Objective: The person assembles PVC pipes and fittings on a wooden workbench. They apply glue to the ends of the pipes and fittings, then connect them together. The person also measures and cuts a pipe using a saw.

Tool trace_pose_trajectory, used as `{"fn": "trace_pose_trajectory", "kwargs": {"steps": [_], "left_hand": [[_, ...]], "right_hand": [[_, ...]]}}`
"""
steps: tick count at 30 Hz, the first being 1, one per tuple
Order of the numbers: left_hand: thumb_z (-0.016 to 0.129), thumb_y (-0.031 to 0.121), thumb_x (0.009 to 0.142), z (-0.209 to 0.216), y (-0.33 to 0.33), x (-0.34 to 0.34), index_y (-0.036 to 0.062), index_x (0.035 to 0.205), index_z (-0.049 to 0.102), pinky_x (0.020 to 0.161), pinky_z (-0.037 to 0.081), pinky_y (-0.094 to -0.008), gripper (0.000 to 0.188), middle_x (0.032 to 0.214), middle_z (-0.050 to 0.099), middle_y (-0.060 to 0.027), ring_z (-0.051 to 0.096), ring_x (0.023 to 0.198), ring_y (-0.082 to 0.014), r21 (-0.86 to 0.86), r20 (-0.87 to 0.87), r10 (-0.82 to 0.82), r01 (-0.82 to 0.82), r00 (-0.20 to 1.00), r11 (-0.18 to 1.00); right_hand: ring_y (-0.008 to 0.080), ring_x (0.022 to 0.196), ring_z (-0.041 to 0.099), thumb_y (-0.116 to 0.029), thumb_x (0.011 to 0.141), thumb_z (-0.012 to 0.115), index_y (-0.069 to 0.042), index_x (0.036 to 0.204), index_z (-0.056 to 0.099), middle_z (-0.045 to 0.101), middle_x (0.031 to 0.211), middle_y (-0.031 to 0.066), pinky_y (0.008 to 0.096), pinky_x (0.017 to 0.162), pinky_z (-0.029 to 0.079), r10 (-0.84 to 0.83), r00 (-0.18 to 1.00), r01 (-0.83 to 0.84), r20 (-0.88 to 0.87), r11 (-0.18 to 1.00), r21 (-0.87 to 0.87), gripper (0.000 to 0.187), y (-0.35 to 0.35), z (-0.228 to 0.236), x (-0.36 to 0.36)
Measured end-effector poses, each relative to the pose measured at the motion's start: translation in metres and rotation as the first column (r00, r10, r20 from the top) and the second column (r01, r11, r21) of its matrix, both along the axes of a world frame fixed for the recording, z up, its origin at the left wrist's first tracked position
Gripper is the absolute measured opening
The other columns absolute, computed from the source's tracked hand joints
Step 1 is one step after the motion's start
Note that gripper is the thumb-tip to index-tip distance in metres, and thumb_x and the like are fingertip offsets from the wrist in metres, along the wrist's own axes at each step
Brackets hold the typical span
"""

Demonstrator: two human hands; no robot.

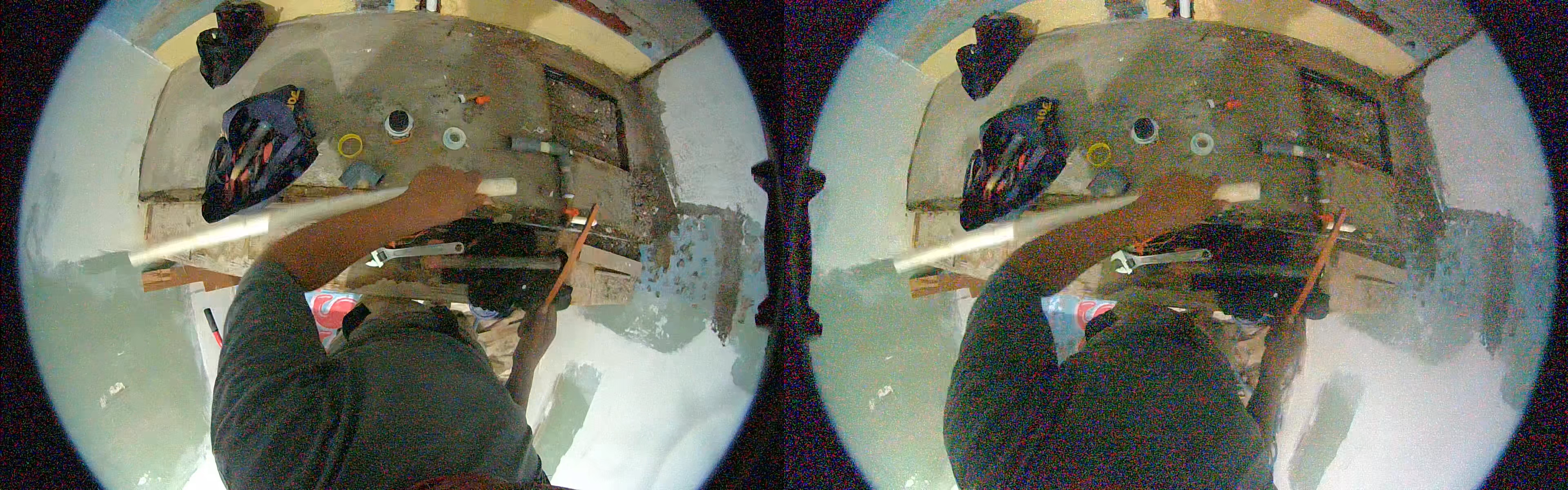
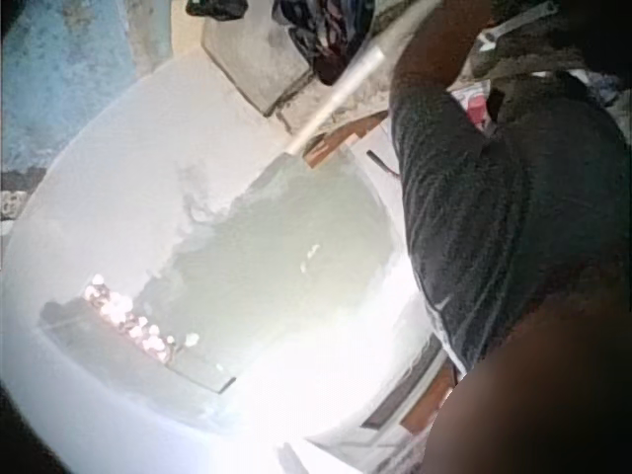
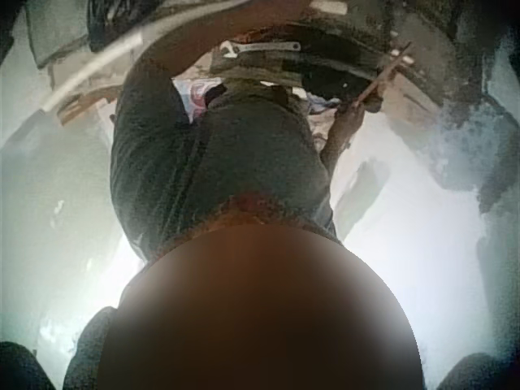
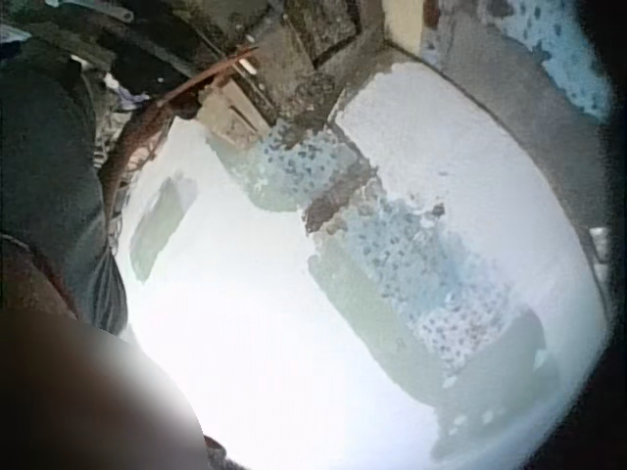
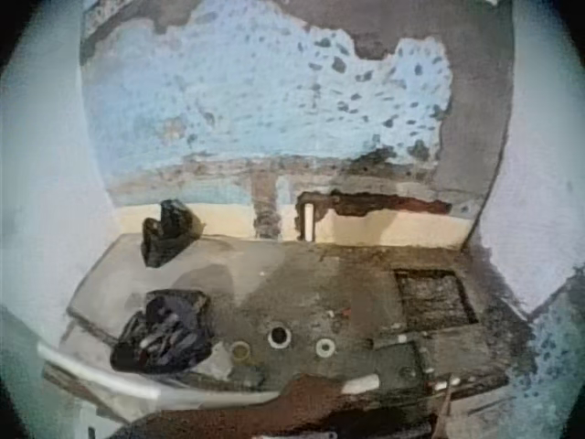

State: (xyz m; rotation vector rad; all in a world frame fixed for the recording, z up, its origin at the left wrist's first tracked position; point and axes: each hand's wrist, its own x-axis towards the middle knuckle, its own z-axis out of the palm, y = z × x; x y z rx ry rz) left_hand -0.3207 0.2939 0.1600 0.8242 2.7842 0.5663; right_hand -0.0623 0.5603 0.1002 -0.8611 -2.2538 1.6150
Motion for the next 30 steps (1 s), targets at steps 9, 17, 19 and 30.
{"fn": "trace_pose_trajectory", "kwargs": {"steps": [9, 17, 19, 30], "left_hand": [[0.05, 0.059, 0.103, -0.062, -0.069, -0.013, 0.0029, 0.13, 0.06, 0.087, 0.055, -0.0575, 0.063, 0.11, 0.071, -0.0302, 0.068, 0.103, -0.05, 0.115, 0.272, 0.187, -0.224, 0.944, 0.968], [0.051, 0.06, 0.103, -0.069, -0.069, 0.024, 0.0015, 0.134, 0.057, 0.085, 0.055, -0.0584, 0.067, 0.107, 0.071, -0.0317, 0.069, 0.098, -0.0524, -0.133, 0.164, 0.328, -0.309, 0.93, 0.942], [0.051, 0.059, 0.103, -0.059, -0.063, 0.034, -0.0001, 0.137, 0.055, 0.085, 0.055, -0.0584, 0.068, 0.107, 0.07, -0.0325, 0.068, 0.098, -0.053, -0.184, 0.216, 0.374, -0.339, 0.902, 0.923], [0.049, 0.05, 0.107, -0.031, -0.041, 0.011, -0.0011, 0.132, 0.058, 0.083, 0.053, -0.0588, 0.057, 0.103, 0.07, -0.0334, 0.067, 0.095, -0.0534, -0.094, 0.142, 0.356, -0.346, 0.924, 0.934]], "right_hand": [[0.02, 0.069, 0.055, -0.037, 0.106, 0.057, -0.003, 0.111, 0.061, 0.058, 0.079, 0.0078, 0.0379, 0.065, 0.048, 0.223, 0.949, -0.27, 0.224, 0.941, 0.206, 0.035, 0.017, 0.001, -0.056], [0.0433, 0.076, 0.071, -0.054, 0.092, 0.072, -0.004, 0.113, 0.066, 0.072, 0.081, 0.0188, 0.0507, 0.067, 0.057, 0.08, 0.962, -0.251, 0.261, 0.633, 0.732, 0.055, 0.115, -0.012, -0.207], [0.042, 0.079, 0.072, -0.056, 0.088, 0.075, -0.004, 0.113, 0.069, 0.072, 0.085, 0.0195, 0.05, 0.07, 0.058, 0.178, 0.972, -0.233, 0.155, 0.607, 0.76, 0.058, 0.131, -0.024, -0.251], [0.036, 0.08, 0.075, -0.053, 0.081, 0.081, -0.004, 0.118, 0.069, 0.075, 0.089, 0.0178, 0.051, 0.077, 0.061, 0.232, 0.798, -0.503, 0.556, 0.764, 0.403, 0.062, 0.142, -0.013, -0.312]]}}
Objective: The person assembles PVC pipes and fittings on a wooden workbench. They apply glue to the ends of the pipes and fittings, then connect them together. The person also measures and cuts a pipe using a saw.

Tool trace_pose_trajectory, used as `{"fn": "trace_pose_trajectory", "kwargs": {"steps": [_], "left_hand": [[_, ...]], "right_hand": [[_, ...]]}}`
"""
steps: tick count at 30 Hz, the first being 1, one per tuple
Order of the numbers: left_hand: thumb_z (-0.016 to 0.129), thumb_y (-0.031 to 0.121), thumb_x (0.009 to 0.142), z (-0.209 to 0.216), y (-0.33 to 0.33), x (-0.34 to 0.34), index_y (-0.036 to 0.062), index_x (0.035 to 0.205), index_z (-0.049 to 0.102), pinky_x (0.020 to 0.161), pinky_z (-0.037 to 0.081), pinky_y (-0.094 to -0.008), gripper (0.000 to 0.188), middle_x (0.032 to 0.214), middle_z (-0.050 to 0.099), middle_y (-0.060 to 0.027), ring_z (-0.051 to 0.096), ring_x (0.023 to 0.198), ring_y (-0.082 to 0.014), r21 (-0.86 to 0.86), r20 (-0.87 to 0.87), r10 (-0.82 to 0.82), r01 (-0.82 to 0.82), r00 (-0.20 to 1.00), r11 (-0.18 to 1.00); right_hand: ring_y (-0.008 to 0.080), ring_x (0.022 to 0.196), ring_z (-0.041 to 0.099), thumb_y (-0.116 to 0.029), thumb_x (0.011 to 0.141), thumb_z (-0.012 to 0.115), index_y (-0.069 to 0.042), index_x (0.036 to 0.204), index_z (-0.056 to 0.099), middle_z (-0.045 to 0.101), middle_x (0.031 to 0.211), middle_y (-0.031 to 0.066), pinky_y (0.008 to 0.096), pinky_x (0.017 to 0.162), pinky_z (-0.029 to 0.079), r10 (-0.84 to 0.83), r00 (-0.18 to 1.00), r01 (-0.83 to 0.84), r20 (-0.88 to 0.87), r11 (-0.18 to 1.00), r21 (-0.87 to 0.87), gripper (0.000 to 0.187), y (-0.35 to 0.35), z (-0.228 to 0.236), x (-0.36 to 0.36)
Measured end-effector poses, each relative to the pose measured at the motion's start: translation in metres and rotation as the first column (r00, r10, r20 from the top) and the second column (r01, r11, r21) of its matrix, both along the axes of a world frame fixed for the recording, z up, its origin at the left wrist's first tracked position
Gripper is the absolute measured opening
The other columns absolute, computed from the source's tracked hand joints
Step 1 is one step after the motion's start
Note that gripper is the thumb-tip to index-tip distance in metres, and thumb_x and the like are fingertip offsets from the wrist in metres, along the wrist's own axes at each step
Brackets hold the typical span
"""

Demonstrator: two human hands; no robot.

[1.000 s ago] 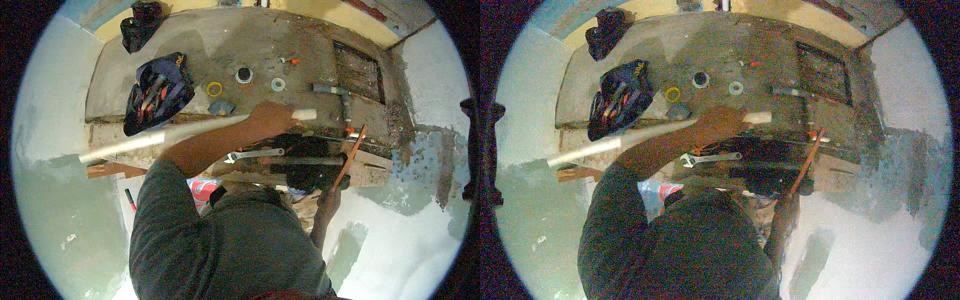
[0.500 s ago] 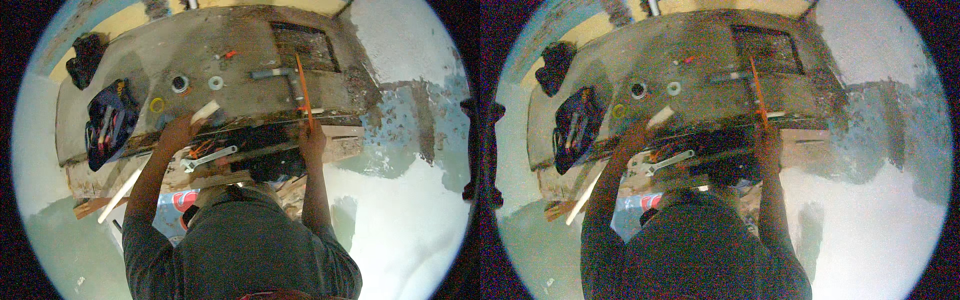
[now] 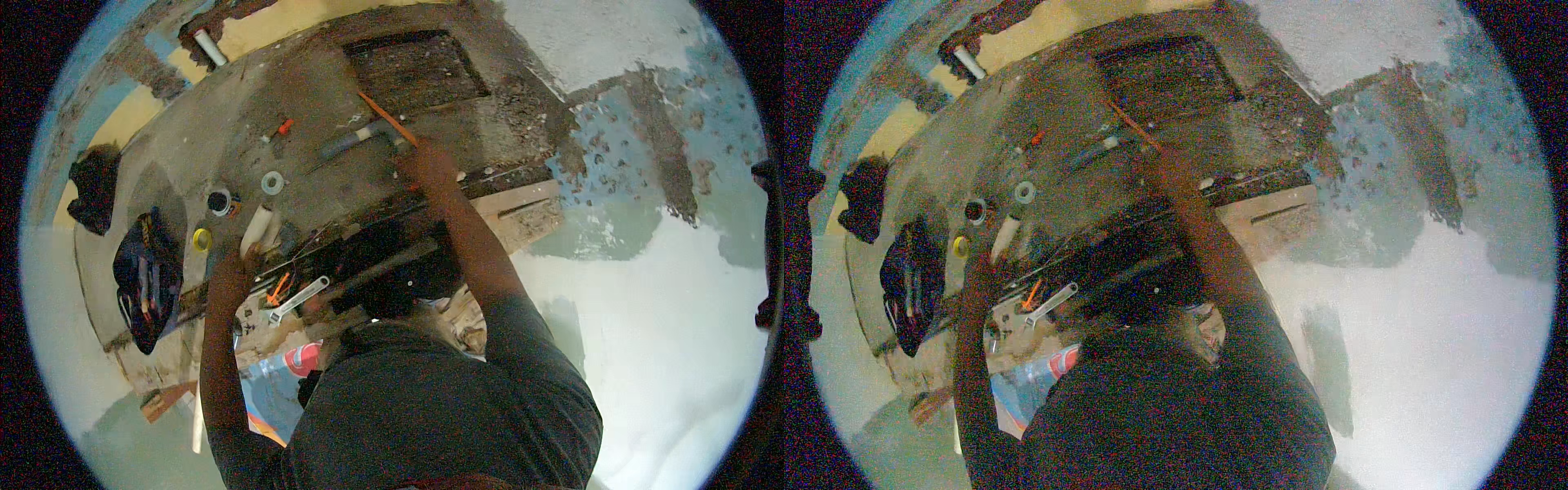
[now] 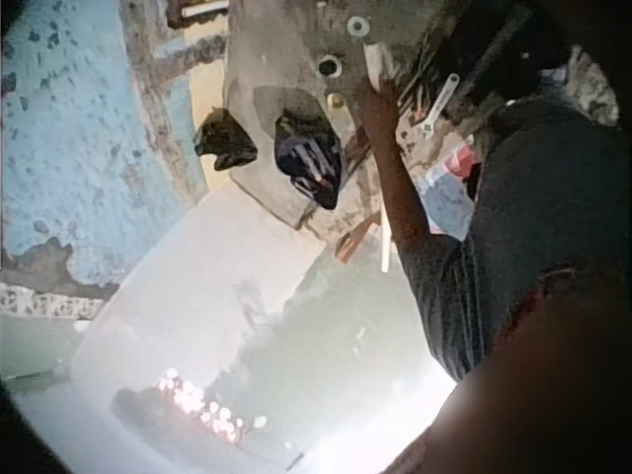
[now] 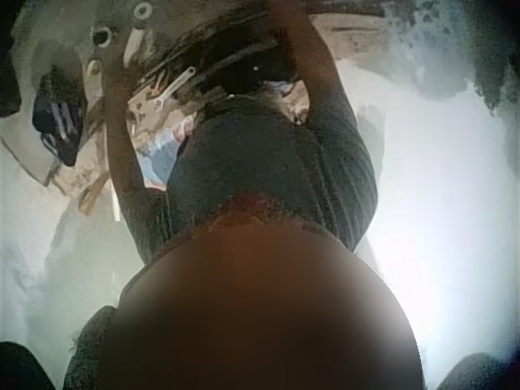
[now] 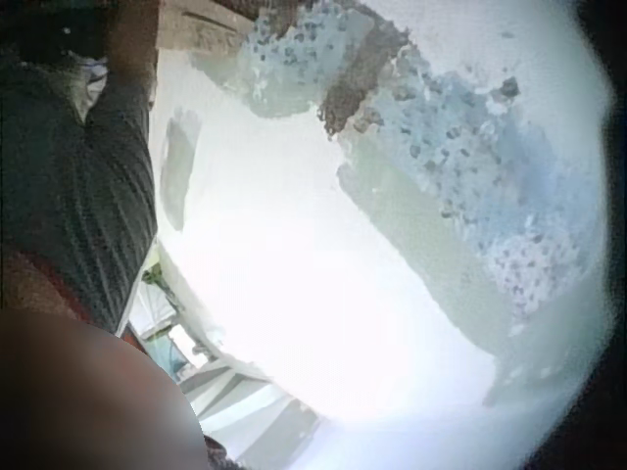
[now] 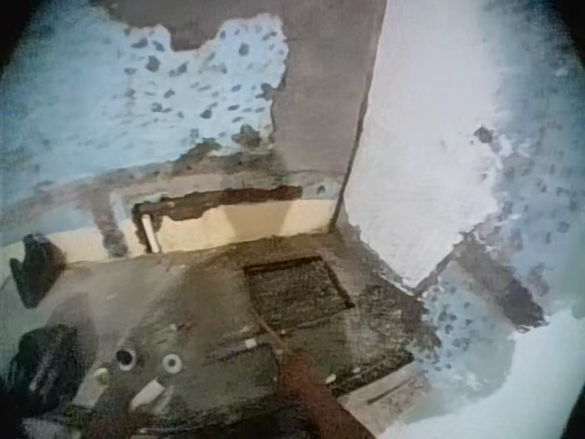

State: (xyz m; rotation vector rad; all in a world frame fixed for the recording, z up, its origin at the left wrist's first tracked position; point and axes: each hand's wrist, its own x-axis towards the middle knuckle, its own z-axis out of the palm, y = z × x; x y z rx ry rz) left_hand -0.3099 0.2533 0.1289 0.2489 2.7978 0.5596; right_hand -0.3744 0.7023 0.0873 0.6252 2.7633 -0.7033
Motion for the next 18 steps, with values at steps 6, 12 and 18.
{"fn": "trace_pose_trajectory", "kwargs": {"steps": [6, 12, 18], "left_hand": [[0.05, 0.054, 0.106, 0.003, 0.042, -0.032, -0.0011, 0.127, 0.059, 0.081, 0.054, -0.0566, 0.06, 0.105, 0.07, -0.0316, 0.069, 0.097, -0.0507, -0.032, -0.102, -0.084, 0.081, 0.991, 0.996], [0.048, 0.059, 0.104, 0.017, 0.114, -0.07, -0.0022, 0.127, 0.06, 0.081, 0.054, -0.0572, 0.067, 0.099, 0.071, -0.0309, 0.07, 0.094, -0.0499, -0.172, -0.005, -0.12, 0.117, 0.993, 0.978], [0.049, 0.065, 0.101, 0.005, 0.184, -0.107, -0.0006, 0.126, 0.061, 0.08, 0.055, -0.0582, 0.071, 0.097, 0.071, -0.0314, 0.07, 0.092, -0.0504, -0.006, -0.037, -0.236, 0.236, 0.971, 0.972]], "right_hand": [[0.0298, 0.072, 0.075, -0.053, 0.083, 0.082, -0.003, 0.119, 0.07, 0.073, 0.081, 0.0163, 0.0478, 0.069, 0.061, -0.042, 0.999, 0.042, 0.005, 0.993, -0.114, 0.063, 0.032, -0.023, -0.008], [0.0266, 0.063, 0.072, -0.054, 0.085, 0.08, 0.001, 0.112, 0.07, 0.071, 0.076, 0.0147, 0.0425, 0.06, 0.059, -0.106, 0.984, 0.101, -0.144, 0.994, -0.045, 0.062, 0.143, -0.028, 0.025], [0.0279, 0.062, 0.07, -0.061, 0.086, 0.076, 0.003, 0.094, 0.072, 0.069, 0.069, 0.0156, 0.044, 0.061, 0.059, -0.146, 0.981, 0.167, -0.125, 0.969, 0.183, 0.065, 0.244, -0.051, 0.037]]}}
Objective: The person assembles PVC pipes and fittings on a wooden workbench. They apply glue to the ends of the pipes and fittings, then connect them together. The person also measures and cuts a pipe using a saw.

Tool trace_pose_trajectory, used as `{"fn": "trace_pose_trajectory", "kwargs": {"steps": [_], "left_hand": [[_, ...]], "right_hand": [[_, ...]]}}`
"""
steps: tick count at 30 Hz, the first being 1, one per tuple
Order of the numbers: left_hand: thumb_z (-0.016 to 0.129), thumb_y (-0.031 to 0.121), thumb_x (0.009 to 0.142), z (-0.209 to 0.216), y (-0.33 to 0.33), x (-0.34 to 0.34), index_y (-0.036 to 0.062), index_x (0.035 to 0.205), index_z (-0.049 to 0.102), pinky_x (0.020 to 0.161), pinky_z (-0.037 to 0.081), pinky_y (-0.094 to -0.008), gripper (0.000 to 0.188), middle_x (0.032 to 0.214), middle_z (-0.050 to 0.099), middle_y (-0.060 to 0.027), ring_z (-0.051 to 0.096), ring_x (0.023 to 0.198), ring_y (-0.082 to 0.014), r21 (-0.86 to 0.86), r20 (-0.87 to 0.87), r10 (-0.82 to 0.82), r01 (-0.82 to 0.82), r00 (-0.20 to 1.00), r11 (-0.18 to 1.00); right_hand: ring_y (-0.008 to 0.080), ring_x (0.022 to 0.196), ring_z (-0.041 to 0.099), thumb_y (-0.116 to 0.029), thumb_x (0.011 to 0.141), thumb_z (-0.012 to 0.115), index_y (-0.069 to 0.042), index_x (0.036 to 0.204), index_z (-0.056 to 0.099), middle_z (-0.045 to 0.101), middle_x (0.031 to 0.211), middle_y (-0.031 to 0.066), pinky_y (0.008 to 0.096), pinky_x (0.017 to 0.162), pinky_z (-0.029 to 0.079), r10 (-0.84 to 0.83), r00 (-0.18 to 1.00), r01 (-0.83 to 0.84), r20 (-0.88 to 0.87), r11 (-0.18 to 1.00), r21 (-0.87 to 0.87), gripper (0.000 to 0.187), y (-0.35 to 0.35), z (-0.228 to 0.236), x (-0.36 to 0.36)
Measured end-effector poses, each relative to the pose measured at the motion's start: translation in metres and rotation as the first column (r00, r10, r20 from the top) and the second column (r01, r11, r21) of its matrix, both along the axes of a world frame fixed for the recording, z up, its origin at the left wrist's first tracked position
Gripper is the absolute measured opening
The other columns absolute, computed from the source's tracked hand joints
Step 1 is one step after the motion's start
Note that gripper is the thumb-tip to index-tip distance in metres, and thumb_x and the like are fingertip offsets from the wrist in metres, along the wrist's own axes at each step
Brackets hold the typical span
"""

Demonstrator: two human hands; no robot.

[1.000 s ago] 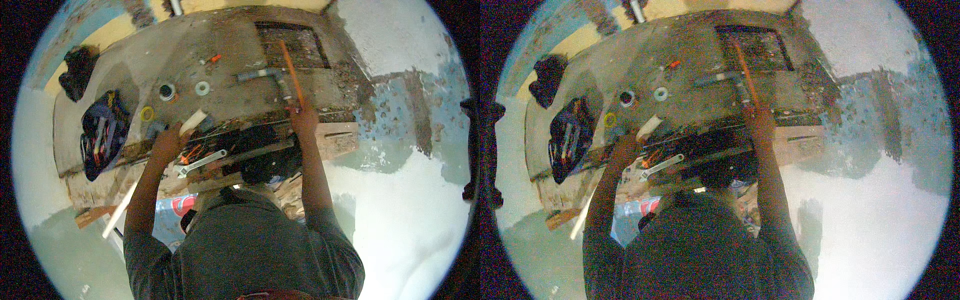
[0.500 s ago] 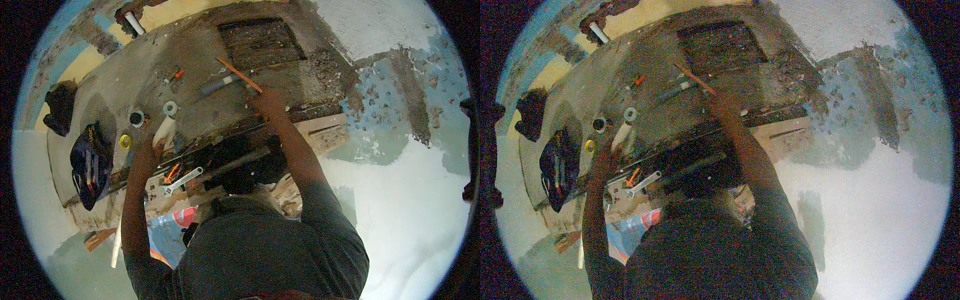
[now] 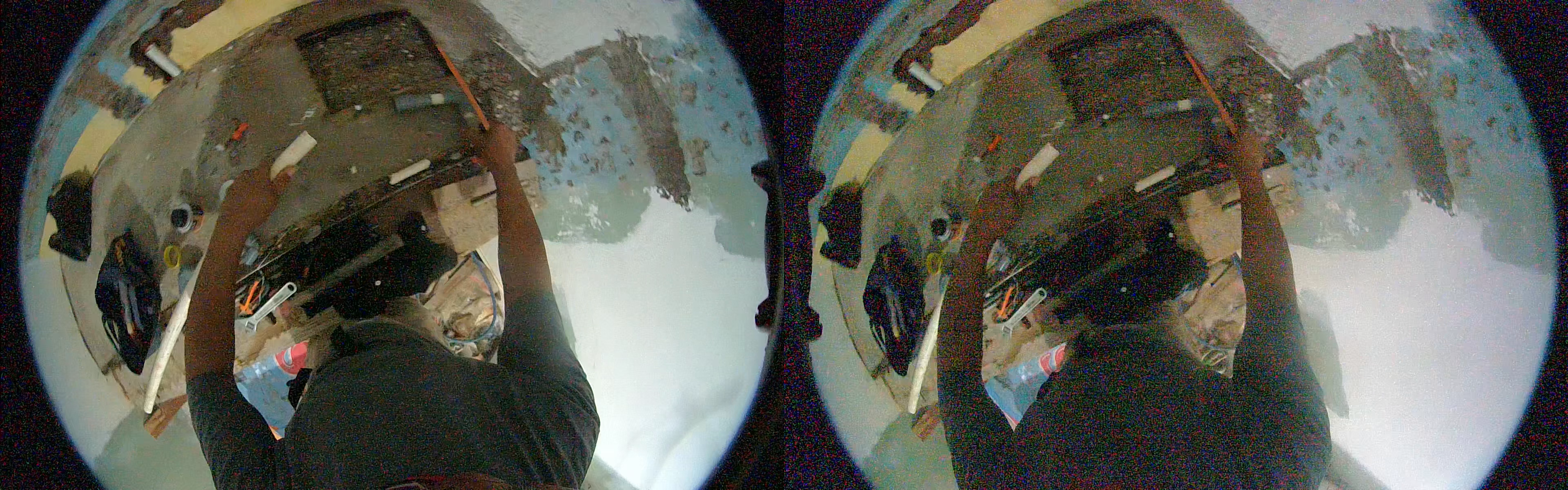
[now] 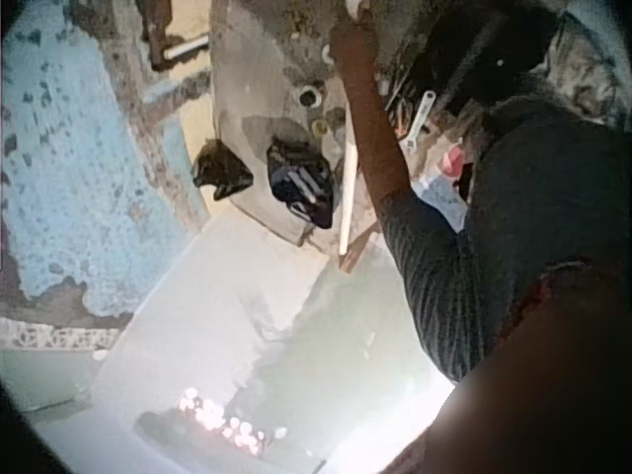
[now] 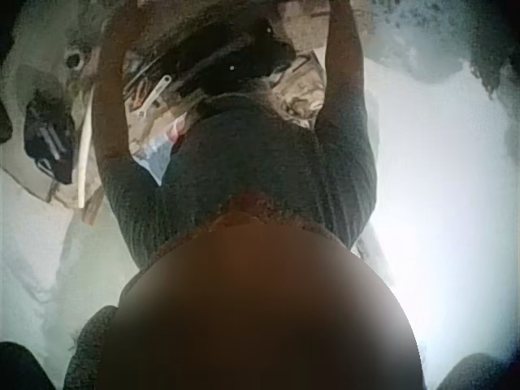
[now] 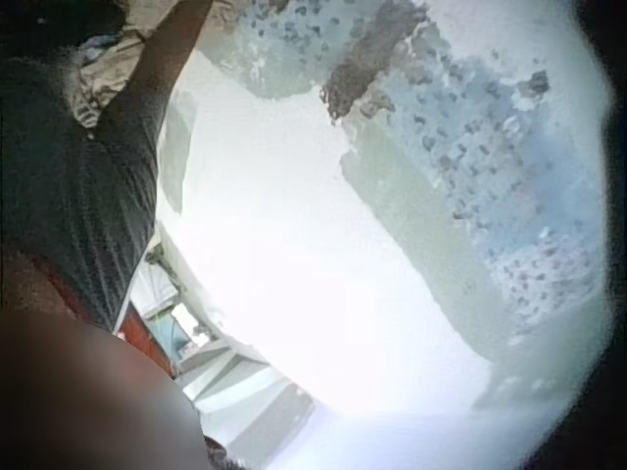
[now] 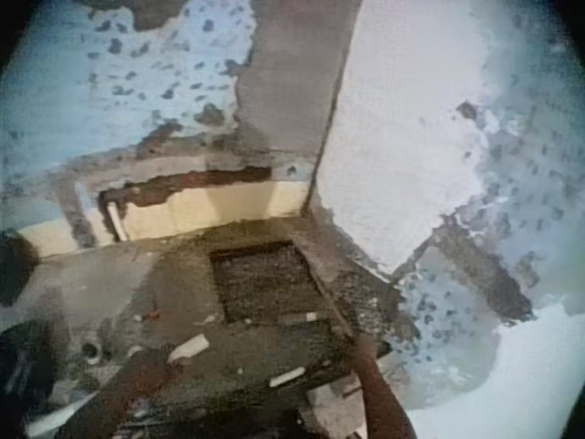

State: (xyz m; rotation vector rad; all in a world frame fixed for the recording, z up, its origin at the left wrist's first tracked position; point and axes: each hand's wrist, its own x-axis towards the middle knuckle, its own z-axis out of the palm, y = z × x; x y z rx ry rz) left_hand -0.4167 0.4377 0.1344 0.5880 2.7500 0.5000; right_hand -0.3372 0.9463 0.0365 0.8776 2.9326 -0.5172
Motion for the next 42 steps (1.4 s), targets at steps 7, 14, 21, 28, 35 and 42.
{"fn": "trace_pose_trajectory", "kwargs": {"steps": [7, 14, 21, 28, 35, 42], "left_hand": [[0.05, 0.068, 0.1, 0.006, 0.064, -0.042, 0.0013, 0.126, 0.062, 0.078, 0.055, -0.0583, 0.073, 0.099, 0.072, -0.0302, 0.071, 0.092, -0.0488, 0.007, -0.1, -0.175, 0.177, 0.979, 0.984], [0.047, 0.072, 0.099, 0.021, 0.076, -0.05, 0.0029, 0.126, 0.064, 0.078, 0.055, -0.0573, 0.076, 0.101, 0.073, -0.0283, 0.072, 0.092, -0.0465, 0.074, -0.161, -0.456, 0.471, 0.875, 0.879], [0.044, 0.076, 0.097, -0.044, 0.089, -0.085, 0.006, 0.128, 0.063, 0.08, 0.056, -0.0559, 0.079, 0.101, 0.074, -0.0251, 0.073, 0.093, -0.0434, -0.19, -0.059, -0.319, 0.303, 0.946, 0.934], [0.053, 0.072, 0.096, -0.064, 0.064, -0.119, 0.0086, 0.131, 0.062, 0.081, 0.056, -0.0559, 0.073, 0.106, 0.074, -0.0217, 0.073, 0.094, -0.0411, -0.048, -0.106, -0.307, 0.303, 0.946, 0.952], [0.062, 0.065, 0.095, -0.061, 0.071, -0.157, 0.008, 0.119, 0.07, 0.083, 0.056, -0.0535, 0.062, 0.107, 0.074, -0.0201, 0.073, 0.095, -0.04, 0.039, -0.089, -0.302, 0.307, 0.949, 0.951], [0.063, 0.069, 0.092, -0.053, 0.077, -0.219, 0.0103, 0.12, 0.07, 0.087, 0.056, -0.0528, 0.065, 0.108, 0.074, -0.0208, 0.072, 0.101, -0.0399, -0.059, -0.211, -0.268, 0.261, 0.94, 0.963]], "right_hand": [[0.0286, 0.074, 0.073, -0.058, 0.094, 0.068, -0.001, 0.099, 0.074, 0.074, 0.084, 0.0154, 0.0464, 0.07, 0.056, -0.096, 0.983, 0.094, -0.153, 0.995, -0.022, 0.057, 0.036, 0.012, 0.034], [0.0202, 0.065, 0.052, -0.042, 0.107, 0.051, -0.006, 0.114, 0.072, 0.06, 0.079, 0.0073, 0.0366, 0.061, 0.04, -0.426, 0.804, 0.135, -0.415, 0.811, -0.57, 0.042, -0.029, 0.02, 0.172], [0.0087, 0.055, 0.044, -0.021, 0.105, 0.051, -0.001, 0.125, 0.067, 0.053, 0.073, -0.0012, 0.0258, 0.049, 0.036, -0.462, 0.886, 0.326, -0.039, 0.681, -0.656, 0.033, -0.147, 0.013, 0.248], [0.0128, 0.056, 0.057, -0.028, 0.107, 0.052, -0.001, 0.122, 0.06, 0.066, 0.081, 0.0075, 0.0271, 0.048, 0.042, -0.588, 0.77, 0.159, -0.248, 0.553, -0.818, 0.032, -0.202, 0.067, 0.235], [0.0143, 0.055, 0.059, -0.029, 0.11, 0.047, 0.0, 0.115, 0.056, 0.066, 0.078, 0.0105, 0.0274, 0.047, 0.044, -0.418, 0.883, 0.122, -0.213, 0.643, -0.756, 0.031, -0.237, 0.079, 0.214], [0.0131, 0.055, 0.058, -0.033, 0.109, 0.048, -0.001, 0.115, 0.058, 0.065, 0.076, 0.0072, 0.0274, 0.047, 0.044, -0.449, 0.877, 0.065, -0.173, 0.466, -0.882, 0.034, -0.228, 0.08, 0.182]]}}
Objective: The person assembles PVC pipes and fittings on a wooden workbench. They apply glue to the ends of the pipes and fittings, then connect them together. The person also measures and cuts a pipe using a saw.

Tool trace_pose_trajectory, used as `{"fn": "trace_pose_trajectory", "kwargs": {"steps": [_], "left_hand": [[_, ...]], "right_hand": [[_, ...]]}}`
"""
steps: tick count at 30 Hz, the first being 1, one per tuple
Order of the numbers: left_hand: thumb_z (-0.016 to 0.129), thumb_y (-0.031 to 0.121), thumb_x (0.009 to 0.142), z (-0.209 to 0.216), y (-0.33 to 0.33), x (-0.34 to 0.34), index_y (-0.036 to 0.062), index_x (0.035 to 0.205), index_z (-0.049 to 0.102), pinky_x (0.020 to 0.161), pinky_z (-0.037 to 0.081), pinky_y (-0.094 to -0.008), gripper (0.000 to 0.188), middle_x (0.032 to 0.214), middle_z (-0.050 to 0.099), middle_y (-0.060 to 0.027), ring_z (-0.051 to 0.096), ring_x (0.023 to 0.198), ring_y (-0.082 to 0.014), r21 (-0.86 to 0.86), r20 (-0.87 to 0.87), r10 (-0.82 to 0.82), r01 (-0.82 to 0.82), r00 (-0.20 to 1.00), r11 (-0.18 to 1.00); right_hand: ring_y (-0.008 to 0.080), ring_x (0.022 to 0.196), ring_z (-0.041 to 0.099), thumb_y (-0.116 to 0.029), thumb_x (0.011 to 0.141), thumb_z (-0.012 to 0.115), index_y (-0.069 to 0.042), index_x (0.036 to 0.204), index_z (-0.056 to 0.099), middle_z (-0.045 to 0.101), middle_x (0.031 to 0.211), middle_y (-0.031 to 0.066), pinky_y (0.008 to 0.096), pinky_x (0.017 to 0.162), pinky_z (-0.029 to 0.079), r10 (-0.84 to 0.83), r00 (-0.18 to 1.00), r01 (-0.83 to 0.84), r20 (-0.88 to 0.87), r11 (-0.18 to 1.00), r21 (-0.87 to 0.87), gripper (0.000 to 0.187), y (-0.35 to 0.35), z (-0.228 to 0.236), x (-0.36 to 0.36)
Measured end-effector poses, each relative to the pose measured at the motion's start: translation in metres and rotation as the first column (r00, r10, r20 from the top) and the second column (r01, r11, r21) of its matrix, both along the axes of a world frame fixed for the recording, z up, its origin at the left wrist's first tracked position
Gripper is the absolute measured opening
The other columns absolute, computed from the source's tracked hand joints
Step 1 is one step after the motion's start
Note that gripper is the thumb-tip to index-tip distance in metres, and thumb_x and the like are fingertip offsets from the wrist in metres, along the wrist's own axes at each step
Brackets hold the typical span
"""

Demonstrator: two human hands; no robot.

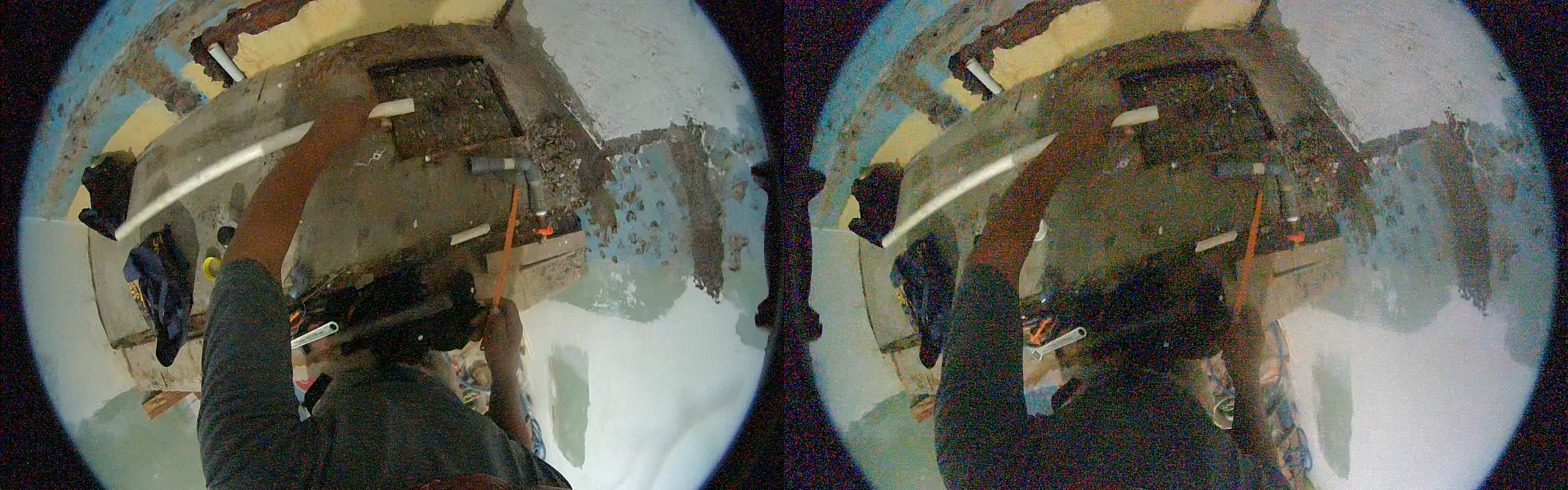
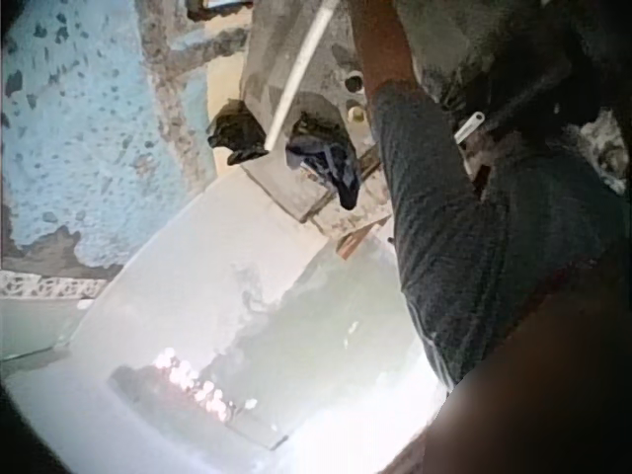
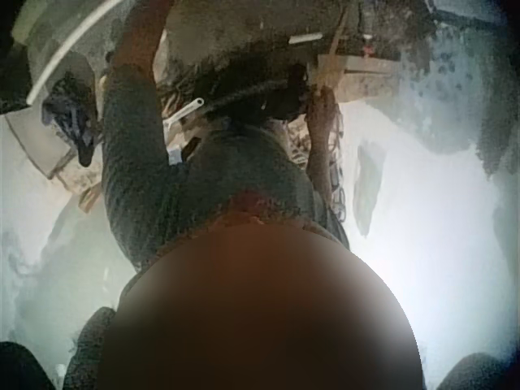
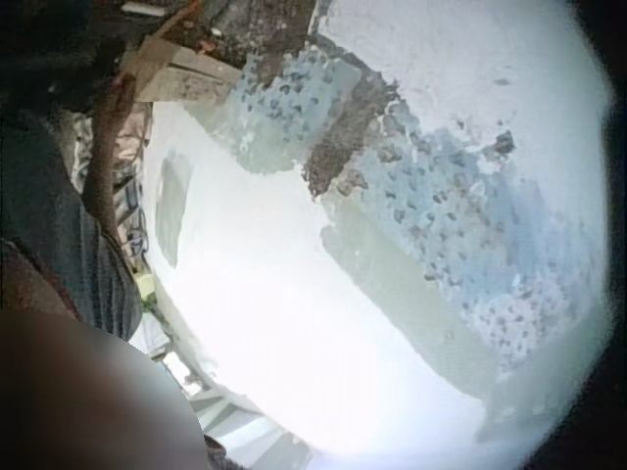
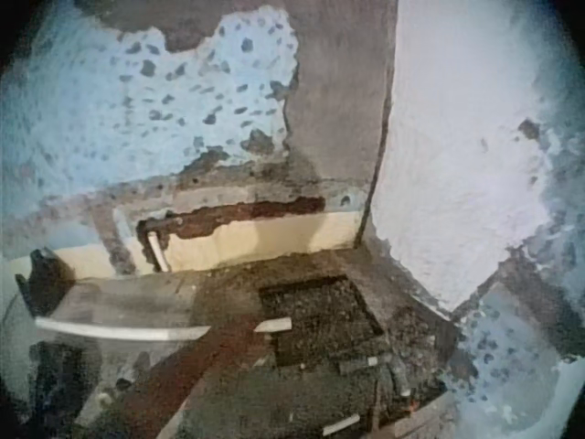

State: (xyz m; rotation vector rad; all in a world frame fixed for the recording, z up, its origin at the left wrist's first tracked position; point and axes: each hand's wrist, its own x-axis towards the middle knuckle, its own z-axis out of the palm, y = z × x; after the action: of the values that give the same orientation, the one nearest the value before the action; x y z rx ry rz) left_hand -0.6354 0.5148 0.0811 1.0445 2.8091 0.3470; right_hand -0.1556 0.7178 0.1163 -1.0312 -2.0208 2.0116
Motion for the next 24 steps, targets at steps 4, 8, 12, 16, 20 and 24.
{"fn": "trace_pose_trajectory", "kwargs": {"steps": [4, 8, 12, 16, 20, 24], "left_hand": [[0.063, 0.071, 0.089, -0.013, 0.006, -0.03, 0.0136, 0.123, 0.07, 0.088, 0.055, -0.0534, 0.067, 0.107, 0.073, -0.0209, 0.071, 0.102, -0.041, 0.069, -0.113, -0.032, 0.04, 0.993, 0.997], [0.063, 0.07, 0.09, -0.036, 0.004, -0.048, 0.0164, 0.127, 0.07, 0.091, 0.055, -0.0542, 0.065, 0.111, 0.071, -0.0214, 0.069, 0.104, -0.0424, -0.07, -0.189, -0.067, 0.054, 0.98, 0.996], [0.062, 0.069, 0.092, -0.049, -0.007, -0.047, 0.0155, 0.126, 0.07, 0.092, 0.054, -0.0549, 0.064, 0.116, 0.069, -0.0226, 0.068, 0.107, -0.0426, -0.016, -0.061, 0.013, -0.014, 0.998, 1.0], [0.061, 0.068, 0.093, -0.049, -0.015, -0.045, 0.0095, 0.124, 0.07, 0.093, 0.053, -0.055, 0.067, 0.115, 0.068, -0.0239, 0.066, 0.11, -0.0434, -0.076, 0.042, 0.057, -0.053, 0.997, 0.996], [0.061, 0.065, 0.094, -0.059, -0.016, -0.044, 0.0033, 0.121, 0.068, 0.093, 0.053, -0.0554, 0.068, 0.12, 0.065, -0.0237, 0.066, 0.106, -0.0453, -0.033, -0.142, 0.005, -0.009, 0.99, 0.999], [0.061, 0.06, 0.098, -0.072, -0.016, -0.038, 0.0011, 0.12, 0.068, 0.091, 0.054, -0.0548, 0.063, 0.124, 0.062, -0.024, 0.066, 0.103, -0.0461, 0.109, -0.276, -0.013, 0.045, 0.961, 0.993]], "right_hand": [[0.0124, 0.055, 0.057, -0.036, 0.109, 0.049, -0.004, 0.118, 0.059, 0.065, 0.075, 0.0048, 0.0276, 0.049, 0.045, 0.021, 0.999, -0.025, 0.033, 0.994, 0.108, 0.035, 0.016, 0.002, -0.022], [0.0131, 0.058, 0.057, -0.036, 0.109, 0.05, -0.004, 0.118, 0.059, 0.063, 0.073, 0.0036, 0.0294, 0.053, 0.046, 0.084, 0.996, -0.092, 0.041, 0.957, 0.277, 0.034, 0.027, -0.006, -0.048], [0.014, 0.061, 0.058, -0.033, 0.108, 0.05, -0.004, 0.115, 0.06, 0.062, 0.074, 0.0041, 0.0322, 0.056, 0.048, 0.163, 0.987, -0.154, 0.019, 0.883, 0.444, 0.032, 0.028, -0.02, -0.072], [0.0141, 0.062, 0.059, -0.031, 0.108, 0.049, -0.004, 0.111, 0.062, 0.063, 0.076, 0.0056, 0.0332, 0.058, 0.049, 0.229, 0.973, -0.202, -0.011, 0.88, 0.43, 0.03, 0.021, -0.028, -0.09], [0.0139, 0.063, 0.059, -0.03, 0.108, 0.05, -0.004, 0.109, 0.062, 0.063, 0.078, 0.0059, 0.033, 0.058, 0.049, 0.222, 0.975, -0.203, -0.002, 0.895, 0.398, 0.029, 0.011, -0.026, -0.11], [0.0157, 0.07, 0.061, -0.028, 0.107, 0.053, -0.004, 0.111, 0.061, 0.063, 0.085, 0.0076, 0.0337, 0.062, 0.049, 0.19, 0.977, -0.135, -0.099, 0.905, 0.403, 0.026, 0.002, -0.026, -0.138]]}}
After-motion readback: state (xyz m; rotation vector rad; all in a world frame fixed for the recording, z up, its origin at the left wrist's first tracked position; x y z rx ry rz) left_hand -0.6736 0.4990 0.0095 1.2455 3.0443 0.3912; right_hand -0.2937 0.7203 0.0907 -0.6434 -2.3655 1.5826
